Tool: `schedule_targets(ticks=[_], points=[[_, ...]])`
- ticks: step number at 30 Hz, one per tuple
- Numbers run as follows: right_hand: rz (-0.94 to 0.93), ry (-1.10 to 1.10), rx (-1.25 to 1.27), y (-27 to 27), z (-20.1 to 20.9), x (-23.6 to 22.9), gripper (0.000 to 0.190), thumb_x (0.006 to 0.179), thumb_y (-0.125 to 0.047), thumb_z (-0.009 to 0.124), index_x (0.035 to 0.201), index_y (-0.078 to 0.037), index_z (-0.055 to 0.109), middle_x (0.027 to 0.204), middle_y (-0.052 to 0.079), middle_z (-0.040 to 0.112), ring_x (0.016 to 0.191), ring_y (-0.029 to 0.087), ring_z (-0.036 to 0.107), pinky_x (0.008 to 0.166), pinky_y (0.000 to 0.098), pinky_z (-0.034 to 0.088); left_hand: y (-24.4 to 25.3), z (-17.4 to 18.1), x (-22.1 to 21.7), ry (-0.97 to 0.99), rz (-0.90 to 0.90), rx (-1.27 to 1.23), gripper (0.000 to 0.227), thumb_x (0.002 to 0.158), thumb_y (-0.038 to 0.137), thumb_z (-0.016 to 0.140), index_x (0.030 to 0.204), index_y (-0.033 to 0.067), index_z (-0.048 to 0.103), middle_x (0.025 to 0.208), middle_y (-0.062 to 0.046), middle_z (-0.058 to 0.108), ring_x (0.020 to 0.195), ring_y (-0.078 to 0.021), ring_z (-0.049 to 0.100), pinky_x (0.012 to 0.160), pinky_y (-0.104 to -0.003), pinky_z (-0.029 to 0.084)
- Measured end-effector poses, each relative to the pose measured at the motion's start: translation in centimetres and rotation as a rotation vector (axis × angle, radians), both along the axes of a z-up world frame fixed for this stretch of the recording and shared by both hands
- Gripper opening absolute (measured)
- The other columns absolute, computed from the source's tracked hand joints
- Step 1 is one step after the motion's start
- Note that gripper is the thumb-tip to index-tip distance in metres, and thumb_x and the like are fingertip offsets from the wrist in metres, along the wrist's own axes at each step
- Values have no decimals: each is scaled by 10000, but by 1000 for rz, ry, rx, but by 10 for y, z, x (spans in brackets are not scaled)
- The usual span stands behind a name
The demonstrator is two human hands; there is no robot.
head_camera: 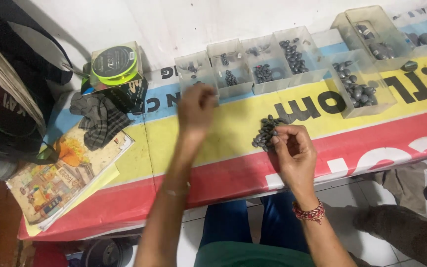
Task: Threading multiple small lead sinkers onto a fishing line to create a fishing rig.
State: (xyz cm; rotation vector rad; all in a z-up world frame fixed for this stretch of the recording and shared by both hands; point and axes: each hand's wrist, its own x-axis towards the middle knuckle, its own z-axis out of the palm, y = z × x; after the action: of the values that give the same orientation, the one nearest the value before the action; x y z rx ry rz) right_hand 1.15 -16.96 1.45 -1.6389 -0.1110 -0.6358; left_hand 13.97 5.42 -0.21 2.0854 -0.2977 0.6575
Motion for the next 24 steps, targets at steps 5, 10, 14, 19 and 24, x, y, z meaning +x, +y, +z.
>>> schedule_targets(ticks=[5, 10, 14, 19, 24], points=[[-123, 9, 38, -5, -10, 5, 204, 914, 99, 698, 1108, 41, 673, 848, 92, 597, 799, 167, 638, 753, 297, 526, -1, 39, -15, 63, 67, 58, 242, 899, 18, 722, 1139, 14, 693, 1032, -173, 653, 892, -366, 738, 795, -482, 597], [-190, 3, 68, -6, -11, 5, 228, 925, 103, 680, 1138, 22, 669, 857, 100, 621, 800, 180, 658, 751, 306, 532, -45, 18, -73, 171, -192, 80, 245, 898, 93, 718, 1138, 43, 697, 999, -202, 682, 866, -403, 730, 727, -447, 609], [-177, -39, 15, -6, -7, 5, 186, 922, 110, 693, 1088, 28, 686, 896, 111, 592, 839, 200, 653, 771, 323, 544, -73, -5, -96, 227, -337, 251, 242, 882, 116, 675, 1120, 78, 700, 1047, -142, 628, 971, -396, 690, 832, -477, 568], [-127, -69, -36, -10, -14, 6, 162, 899, 123, 711, 1043, 53, 686, 913, 120, 575, 853, 208, 672, 760, 320, 562, -88, -19, -100, 152, -191, 389, 283, 890, 91, 650, 1173, 81, 652, 1067, -118, 586, 996, -357, 671, 850, -457, 558], [-26, -48, 49, -6, -7, 2, 190, 888, 134, 692, 1063, 61, 675, 932, 113, 587, 894, 222, 720, 780, 316, 587, -87, -20, -106, 197, -156, 210, 185, 1003, 107, 563, 1166, 106, 651, 1033, -100, 601, 980, -310, 677, 850, -412, 561]])
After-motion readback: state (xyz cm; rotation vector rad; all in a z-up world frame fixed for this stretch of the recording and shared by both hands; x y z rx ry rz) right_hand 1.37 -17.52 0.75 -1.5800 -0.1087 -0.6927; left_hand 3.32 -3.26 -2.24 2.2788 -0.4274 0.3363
